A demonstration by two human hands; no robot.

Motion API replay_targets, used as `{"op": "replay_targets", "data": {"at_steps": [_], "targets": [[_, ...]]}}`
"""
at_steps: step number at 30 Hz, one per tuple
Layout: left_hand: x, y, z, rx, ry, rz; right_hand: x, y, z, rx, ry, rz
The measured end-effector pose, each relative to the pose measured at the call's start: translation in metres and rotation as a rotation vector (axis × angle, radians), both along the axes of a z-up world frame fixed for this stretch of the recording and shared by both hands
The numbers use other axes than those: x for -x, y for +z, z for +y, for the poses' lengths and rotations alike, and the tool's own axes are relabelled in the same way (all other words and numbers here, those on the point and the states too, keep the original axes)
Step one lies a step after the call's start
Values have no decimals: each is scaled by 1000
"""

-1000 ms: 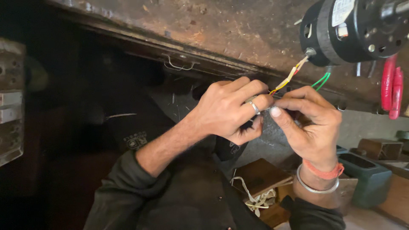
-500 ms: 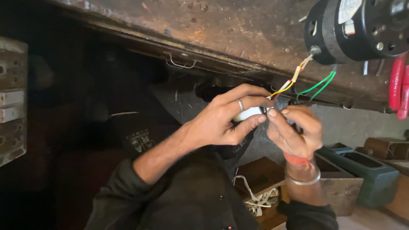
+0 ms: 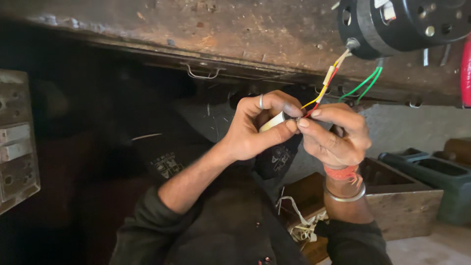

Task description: The person connects wires to a small cylindrical electrical component, likely a capacitor, using pliers to strip insulation and twist the wires. They then secure the connections with white heat shrink tubing.

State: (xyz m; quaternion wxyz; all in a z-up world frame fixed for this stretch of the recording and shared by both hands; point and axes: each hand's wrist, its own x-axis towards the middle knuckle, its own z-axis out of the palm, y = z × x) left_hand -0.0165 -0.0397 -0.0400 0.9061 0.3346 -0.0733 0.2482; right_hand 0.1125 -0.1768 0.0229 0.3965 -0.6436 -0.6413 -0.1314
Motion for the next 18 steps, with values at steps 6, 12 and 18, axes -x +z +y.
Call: {"op": "replay_targets", "data": {"at_steps": [6, 12, 18], "targets": [[-5, -2, 2, 208, -210, 50, 1, 20, -1, 118, -13, 17], [3, 4, 7, -5, -92, 85, 10, 36, 9, 185, -102, 210], [4, 6, 9, 50, -81, 92, 23, 51, 15, 269, -229, 435]]}}
